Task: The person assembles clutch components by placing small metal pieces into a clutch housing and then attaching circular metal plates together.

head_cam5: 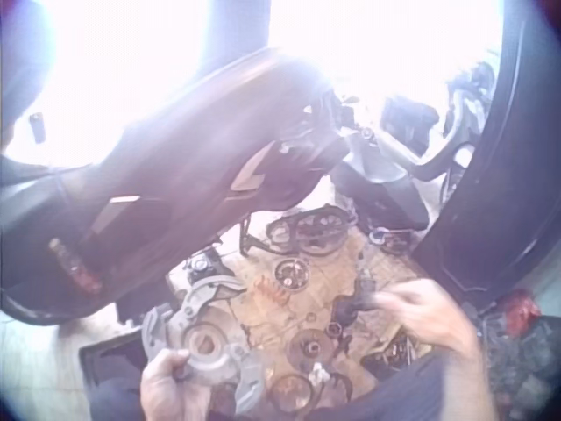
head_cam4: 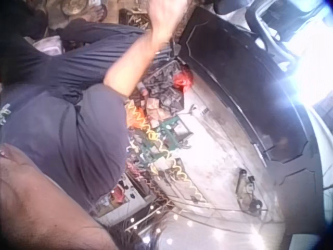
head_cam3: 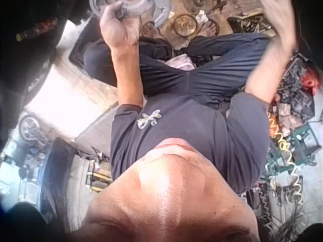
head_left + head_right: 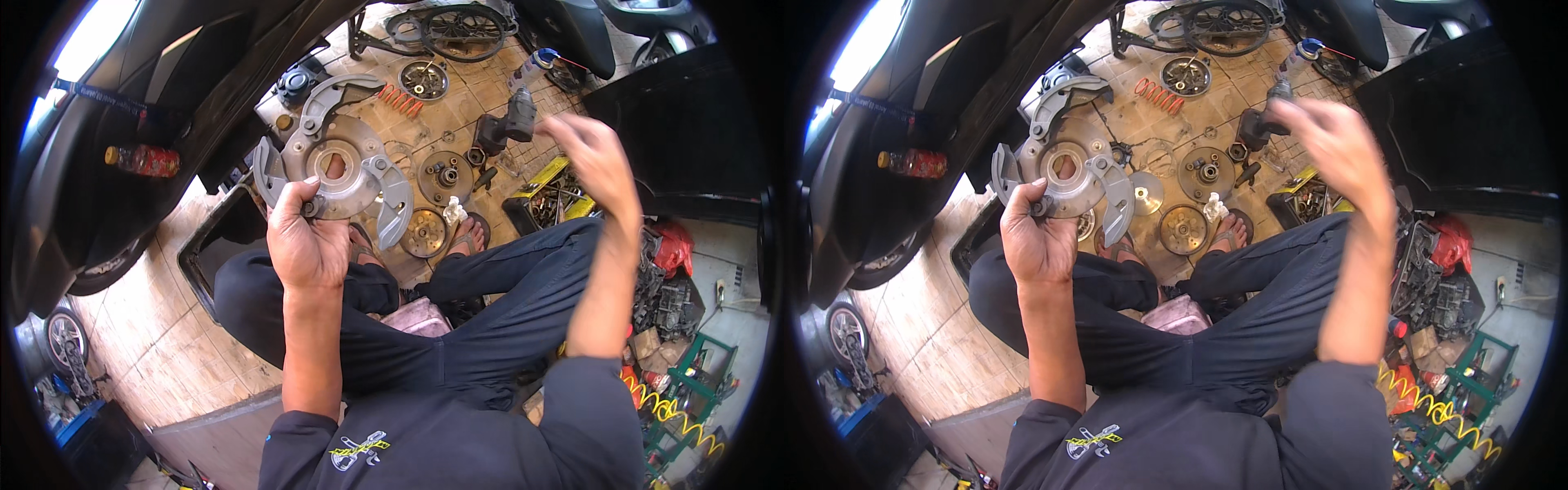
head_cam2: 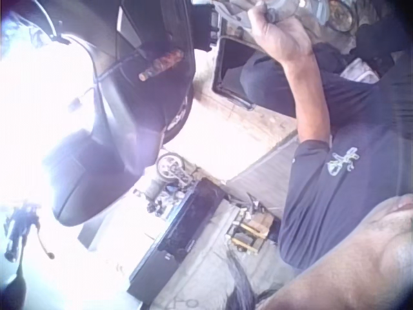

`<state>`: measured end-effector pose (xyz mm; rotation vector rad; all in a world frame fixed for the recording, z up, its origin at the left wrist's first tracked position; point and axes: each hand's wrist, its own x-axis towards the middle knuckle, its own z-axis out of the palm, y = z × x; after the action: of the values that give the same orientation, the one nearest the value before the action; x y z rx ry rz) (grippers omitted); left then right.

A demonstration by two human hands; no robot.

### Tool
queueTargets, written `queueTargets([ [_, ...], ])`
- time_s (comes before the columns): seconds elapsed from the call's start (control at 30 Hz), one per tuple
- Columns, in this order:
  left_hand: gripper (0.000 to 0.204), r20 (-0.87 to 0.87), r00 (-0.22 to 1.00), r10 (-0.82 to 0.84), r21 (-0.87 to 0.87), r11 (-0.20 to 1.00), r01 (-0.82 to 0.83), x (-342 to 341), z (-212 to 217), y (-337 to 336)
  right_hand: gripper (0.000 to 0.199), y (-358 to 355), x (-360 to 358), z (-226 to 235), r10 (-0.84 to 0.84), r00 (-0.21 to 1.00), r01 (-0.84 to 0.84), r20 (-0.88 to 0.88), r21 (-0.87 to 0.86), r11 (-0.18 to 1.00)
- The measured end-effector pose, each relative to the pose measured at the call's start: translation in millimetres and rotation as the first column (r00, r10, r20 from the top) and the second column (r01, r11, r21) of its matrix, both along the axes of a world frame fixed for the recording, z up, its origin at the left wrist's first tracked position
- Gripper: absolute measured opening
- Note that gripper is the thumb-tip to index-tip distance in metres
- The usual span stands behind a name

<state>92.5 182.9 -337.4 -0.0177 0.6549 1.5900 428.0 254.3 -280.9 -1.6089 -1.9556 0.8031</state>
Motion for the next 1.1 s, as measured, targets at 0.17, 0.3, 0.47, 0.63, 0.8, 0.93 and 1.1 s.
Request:
queueTargets([
  [0.17,0.053,-0.034,0.999,0.038,-0.031,0.999,-0.039,2.8,0.0,-1.1,0.062,-88.2,106.0,21.7,-0.149,0.565,0.461,0.812,-0.160,0.873],
  [0.3,0.033,-0.119,0.989,0.089,-0.061,0.993,-0.097,1.8,-12.3,-6.5,0.053,-124.7,128.4,-24.7,-0.447,0.752,0.515,0.484,-0.010,0.857],
  [0.47,0.034,-0.162,0.987,-0.019,-0.039,0.999,0.012,0.9,-24.0,-11.6,0.039,-127.6,113.9,-13.4,-0.441,0.799,0.429,0.408,0.127,0.894],
  [0.63,0.036,-0.140,0.990,-0.027,-0.079,0.997,0.016,18.1,-12.9,-9.6,0.016,-80.1,0.5,12.0,-0.372,0.569,0.079,-0.734,-0.401,0.913],
  [0.8,0.039,-0.100,0.989,-0.105,-0.102,0.990,0.095,41.8,-4.8,-7.2,0.025,-37.5,-51.7,0.9,-0.354,0.375,-0.416,-0.857,-0.496,0.762],
  [0.93,0.044,-0.122,0.973,-0.198,-0.081,0.979,0.189,43.6,-9.2,-11.7,0.024,-20.9,-69.6,-9.2,-0.373,0.245,-0.600,-0.895,-0.442,0.667],
  [1.1,0.046,-0.208,0.961,-0.183,-0.120,0.980,0.160,46.1,-15.2,-12.0,0.027,-18.6,-72.6,-24.9,-0.442,0.228,-0.650,-0.868,-0.473,0.594],
])
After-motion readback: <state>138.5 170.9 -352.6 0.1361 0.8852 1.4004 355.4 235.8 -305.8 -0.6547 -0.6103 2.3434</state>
